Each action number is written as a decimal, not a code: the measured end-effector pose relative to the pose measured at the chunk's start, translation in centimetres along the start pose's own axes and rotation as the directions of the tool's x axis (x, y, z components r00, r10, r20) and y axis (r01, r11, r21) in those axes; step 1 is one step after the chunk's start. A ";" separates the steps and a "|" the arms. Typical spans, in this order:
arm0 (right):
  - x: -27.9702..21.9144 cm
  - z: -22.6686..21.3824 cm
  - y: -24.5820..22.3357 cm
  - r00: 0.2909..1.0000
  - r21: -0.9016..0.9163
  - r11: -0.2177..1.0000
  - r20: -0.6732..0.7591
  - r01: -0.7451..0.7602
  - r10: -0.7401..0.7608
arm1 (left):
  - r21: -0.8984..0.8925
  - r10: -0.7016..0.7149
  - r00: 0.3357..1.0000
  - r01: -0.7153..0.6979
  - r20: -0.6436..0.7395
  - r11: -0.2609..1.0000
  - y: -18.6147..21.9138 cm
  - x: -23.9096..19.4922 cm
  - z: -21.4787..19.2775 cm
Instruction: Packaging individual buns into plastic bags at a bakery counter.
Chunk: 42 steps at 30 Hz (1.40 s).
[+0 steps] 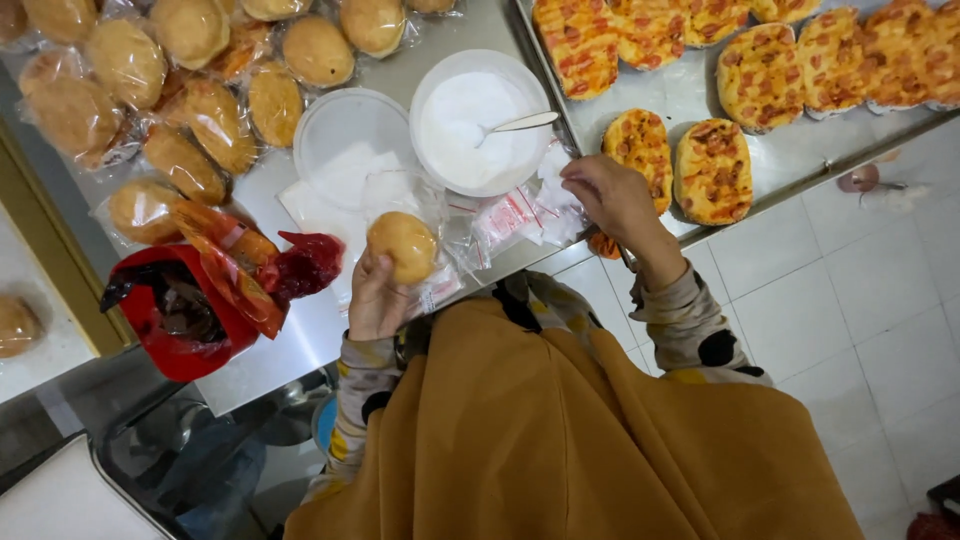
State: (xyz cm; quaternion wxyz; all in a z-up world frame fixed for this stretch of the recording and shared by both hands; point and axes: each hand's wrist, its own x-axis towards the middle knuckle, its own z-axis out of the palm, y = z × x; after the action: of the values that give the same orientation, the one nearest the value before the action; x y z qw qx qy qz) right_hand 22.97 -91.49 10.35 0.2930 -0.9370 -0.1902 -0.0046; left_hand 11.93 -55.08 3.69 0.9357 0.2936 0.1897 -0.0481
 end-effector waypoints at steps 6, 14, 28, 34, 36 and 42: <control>-0.2 1.8 0.7 0.991 0.445 0.886 0.052 -0.134 0.123 | -0.276 -0.121 0.992 0.127 0.039 0.953 -1.0 -1.6 3.2; -0.5 1.6 1.0 0.985 -0.114 0.991 -0.151 0.062 -0.079 | -0.225 -0.195 0.980 0.197 0.032 0.954 -3.2 -0.9 2.5; -1.4 -0.3 -1.2 0.983 -0.567 0.820 -0.093 0.079 -0.159 | -0.089 -0.118 0.992 0.120 0.036 0.989 -1.9 -1.4 4.8; -1.9 2.2 0.6 0.990 -0.611 0.791 -0.078 0.045 -0.117 | 0.074 0.004 0.999 -0.006 0.035 0.997 -1.3 -1.5 5.3; -1.8 2.0 0.1 0.995 -0.562 0.827 -0.061 0.032 -0.080 | 0.254 0.135 0.963 -0.193 0.231 0.948 -1.5 -0.8 4.6; -1.1 -0.5 -3.5 0.974 -0.358 0.932 -0.186 0.052 -0.126 | 0.422 0.167 0.933 -0.298 0.320 0.856 0.9 -2.0 7.9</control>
State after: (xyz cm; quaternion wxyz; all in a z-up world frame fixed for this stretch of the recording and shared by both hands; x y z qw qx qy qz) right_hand 20.74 -89.54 12.56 0.1386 -0.9590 -0.1976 -0.1489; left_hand 12.84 -58.82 10.91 0.8541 0.5198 0.0052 -0.0176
